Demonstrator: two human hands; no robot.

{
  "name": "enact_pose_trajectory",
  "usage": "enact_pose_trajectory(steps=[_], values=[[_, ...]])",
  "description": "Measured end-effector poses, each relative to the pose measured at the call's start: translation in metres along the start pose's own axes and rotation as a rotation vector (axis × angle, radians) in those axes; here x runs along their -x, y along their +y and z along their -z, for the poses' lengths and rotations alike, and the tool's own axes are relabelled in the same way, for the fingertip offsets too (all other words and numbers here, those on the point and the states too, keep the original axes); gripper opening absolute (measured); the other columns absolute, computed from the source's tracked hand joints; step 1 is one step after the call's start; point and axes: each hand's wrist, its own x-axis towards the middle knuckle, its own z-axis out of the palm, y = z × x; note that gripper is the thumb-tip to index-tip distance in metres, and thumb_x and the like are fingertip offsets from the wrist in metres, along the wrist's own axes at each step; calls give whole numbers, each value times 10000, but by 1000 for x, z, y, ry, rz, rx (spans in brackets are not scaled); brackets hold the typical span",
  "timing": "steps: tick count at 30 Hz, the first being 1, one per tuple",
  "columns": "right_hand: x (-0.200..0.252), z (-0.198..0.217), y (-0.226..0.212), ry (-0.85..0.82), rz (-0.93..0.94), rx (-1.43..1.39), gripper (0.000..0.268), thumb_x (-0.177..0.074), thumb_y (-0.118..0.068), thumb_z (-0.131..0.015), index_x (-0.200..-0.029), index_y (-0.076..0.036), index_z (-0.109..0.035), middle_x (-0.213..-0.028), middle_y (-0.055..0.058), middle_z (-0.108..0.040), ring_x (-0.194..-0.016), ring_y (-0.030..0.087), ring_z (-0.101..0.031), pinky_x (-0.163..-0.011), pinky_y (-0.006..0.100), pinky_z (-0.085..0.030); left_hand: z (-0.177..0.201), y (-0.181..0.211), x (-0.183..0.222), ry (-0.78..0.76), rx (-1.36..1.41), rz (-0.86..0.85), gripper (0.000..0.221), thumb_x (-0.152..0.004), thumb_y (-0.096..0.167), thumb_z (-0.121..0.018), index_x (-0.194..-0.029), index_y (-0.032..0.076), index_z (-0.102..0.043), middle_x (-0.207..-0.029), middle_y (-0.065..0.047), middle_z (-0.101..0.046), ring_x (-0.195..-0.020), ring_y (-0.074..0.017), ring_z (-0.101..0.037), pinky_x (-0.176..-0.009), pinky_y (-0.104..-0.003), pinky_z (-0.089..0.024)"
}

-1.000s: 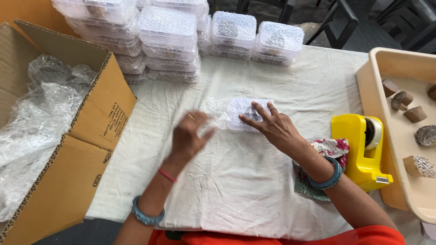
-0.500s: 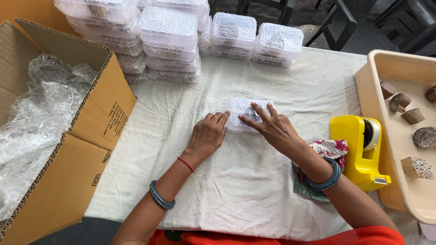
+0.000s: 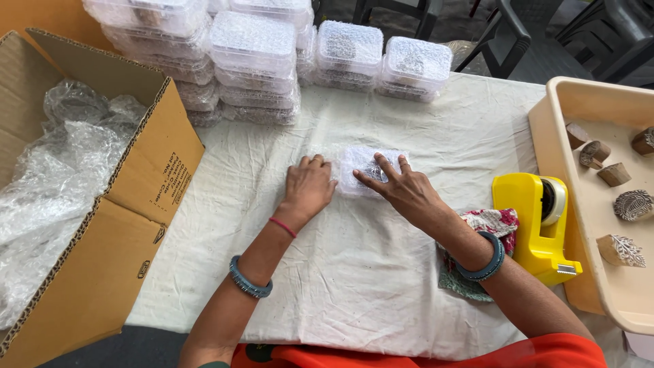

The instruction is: The person places a small decorative item into a clear plastic container and closes the lid. They then retrieve a sheet of bubble wrap from a cardboard box and wrap the container securely. Finally, they use a yellow tape dispenser to apply clear tape to the bubble wrap, sealing the package.

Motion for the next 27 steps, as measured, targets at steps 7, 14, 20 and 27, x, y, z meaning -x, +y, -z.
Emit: enact_pose_trajectory(steps=[7,14,20,27], values=[[5,-6,0,38,-39,-51,881,-823,-12,-660,-1567,-387,-375,-1535,214,-417,-1142,532,-598,-680,422,-638,-7,44,39,492,231,-231,461,-934,-1,-621,-1393,44,-597,-1395,-94,-606,-1292,-250,-594,-1054,-372,-554],[26,-26,15,296,-200,-328,666,-828,63,-695,-1428,-180,-537,-1595,96,-429,-1285,290,-622,-791,346,-635,-27,72,12,388,509,-409,669,-950,-29,-586,-1573,-1,-344,-1592,-198,-390,-1408,-360,-499,-1078,-386,-531],[28,-11,31,455,-499,-911,858,-758,-148,-875,-1498,-85,-446,-1435,135,-447,-1159,244,-604,-704,271,-621,-27,80,1,273,382,-324,671,-932,20,-618,-1560,119,-404,-1556,-133,-415,-1283,-298,-561,-1015,-358,-559],[31,-42,31,288,-644,-1020,427,-843,-286,-875,-1183,-89,-708,-1165,46,-671,-1019,154,-678,-702,284,-586,-31,86,-10,241,298,-284,690,-909,93,-670,-1548,98,-408,-1546,-69,-420,-1137,-227,-571,-983,-342,-551]])
